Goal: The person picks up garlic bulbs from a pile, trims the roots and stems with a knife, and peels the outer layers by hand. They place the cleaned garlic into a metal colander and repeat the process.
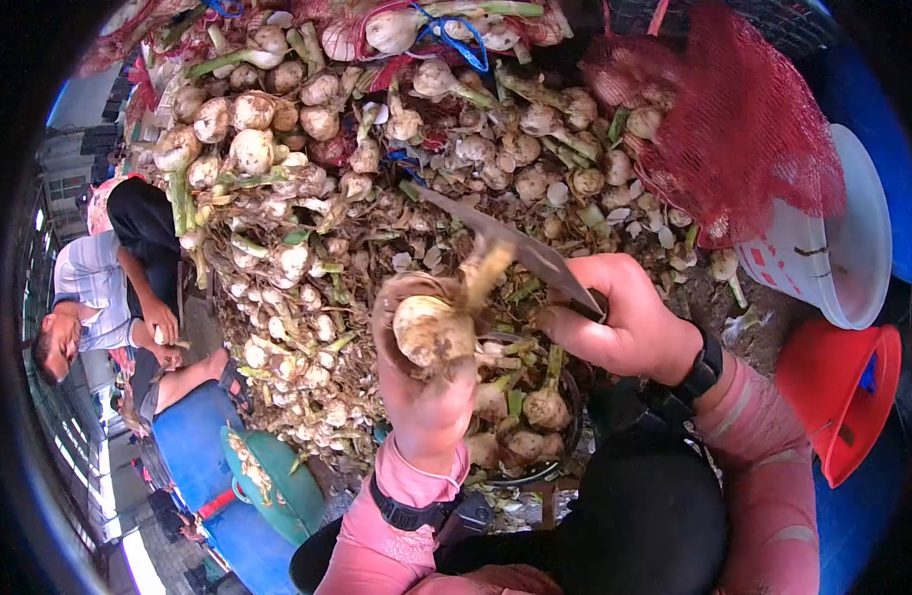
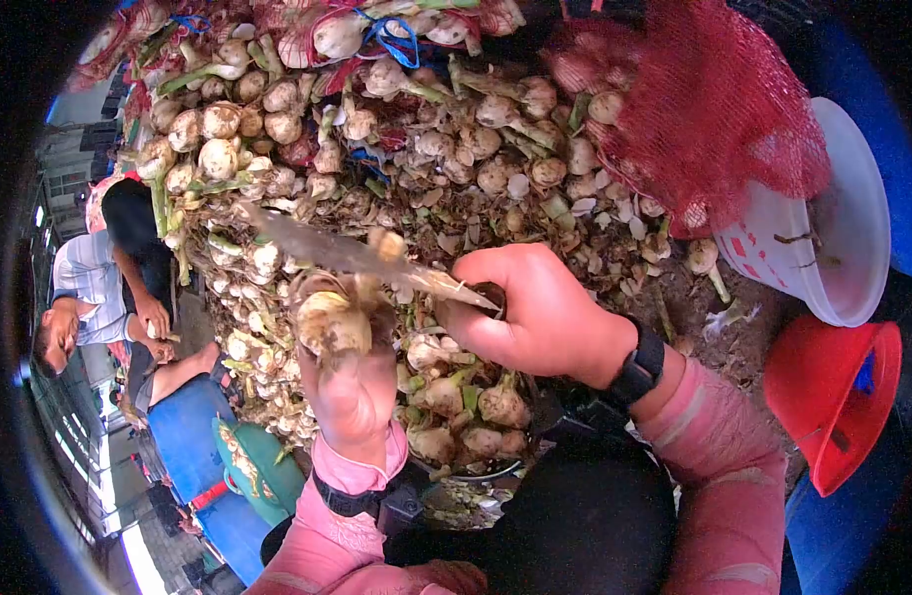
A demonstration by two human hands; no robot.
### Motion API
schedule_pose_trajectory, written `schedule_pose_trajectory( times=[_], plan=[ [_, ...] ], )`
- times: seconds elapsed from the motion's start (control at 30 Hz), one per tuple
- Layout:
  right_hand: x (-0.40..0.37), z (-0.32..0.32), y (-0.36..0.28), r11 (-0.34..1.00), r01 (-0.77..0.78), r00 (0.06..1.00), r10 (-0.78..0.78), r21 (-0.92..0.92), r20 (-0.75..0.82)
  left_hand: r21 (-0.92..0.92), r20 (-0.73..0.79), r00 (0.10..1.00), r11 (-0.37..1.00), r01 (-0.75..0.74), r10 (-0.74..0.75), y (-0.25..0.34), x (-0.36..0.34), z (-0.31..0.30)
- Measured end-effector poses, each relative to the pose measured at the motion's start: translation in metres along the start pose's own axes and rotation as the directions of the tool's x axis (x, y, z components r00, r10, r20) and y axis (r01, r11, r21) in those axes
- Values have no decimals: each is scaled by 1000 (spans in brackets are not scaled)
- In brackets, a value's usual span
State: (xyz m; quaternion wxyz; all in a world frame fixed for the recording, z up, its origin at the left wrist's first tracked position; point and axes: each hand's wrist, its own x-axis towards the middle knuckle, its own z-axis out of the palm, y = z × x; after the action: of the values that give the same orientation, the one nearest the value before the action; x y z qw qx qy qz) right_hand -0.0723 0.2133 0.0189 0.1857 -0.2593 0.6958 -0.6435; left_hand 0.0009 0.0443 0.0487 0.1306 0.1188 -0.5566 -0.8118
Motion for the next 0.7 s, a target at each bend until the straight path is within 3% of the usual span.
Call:
schedule_pose_trajectory(
  times=[0.03,0.07,0.1,0.13,0.17,0.2,0.23,0.27,0.3,0.4,0.43,0.47,0.5,0.53,0.57,0.6,0.63,0.7],
  plan=[
    [-4,2,7,999,-43,999,42,12,7,34,50,999,999,2,-3,-2,-2,-2],
    [-8,3,17,996,-83,996,83,23,16,-93,56,998,996,14,-9,-4,3,-2],
    [-19,1,37,977,-174,983,180,-124,42,-84,-29,994,991,104,-107,5,8,-1],
    [-40,1,66,867,-492,866,497,-77,65,-168,17,993,979,116,-115,14,16,-7],
    [-53,1,85,662,-749,656,748,-41,101,-247,64,992,961,122,-110,24,25,-15],
    [-52,-1,85,673,-738,666,738,-49,105,-286,225,965,937,199,-137,29,32,-25],
    [-55,0,85,803,-591,806,592,-73,-6,-104,111,955,953,285,-274,29,33,-33],
    [-61,6,75,891,-442,895,431,-99,-114,-114,139,951,949,293,-277,24,28,-36],
    [-51,-1,68,912,-379,916,345,-156,-206,-128,178,945,946,299,-274,19,25,-35],
    [-33,-14,53,859,-496,865,476,-125,-160,-50,154,898,904,424,-412,15,7,-48],
    [-27,-15,43,894,-428,899,408,-131,-157,-23,194,867,881,472,-459,14,8,-53],
    [-20,-14,37,926,-352,931,331,-139,-152,52,123,880,889,455,-458,14,7,-59],
    [-17,-6,33,952,-207,971,173,-227,-163,48,118,883,891,452,-454,13,8,-59],
    [-12,-2,25,969,-147,988,133,-198,-82,278,123,941,921,274,-317,14,10,-55],
    [-9,0,15,983,-92,996,92,-159,-6,492,164,969,867,80,-183,17,11,-51],
    [-5,0,11,984,-106,992,114,-141,50,598,195,970,802,1,-147,20,12,-43],
    [-6,1,12,984,-109,992,116,-138,45,600,199,968,800,2,-152,20,13,-37],
    [-8,4,21,960,-216,969,233,-175,79,542,286,958,826,-158,-3,18,16,-29]
  ],
)
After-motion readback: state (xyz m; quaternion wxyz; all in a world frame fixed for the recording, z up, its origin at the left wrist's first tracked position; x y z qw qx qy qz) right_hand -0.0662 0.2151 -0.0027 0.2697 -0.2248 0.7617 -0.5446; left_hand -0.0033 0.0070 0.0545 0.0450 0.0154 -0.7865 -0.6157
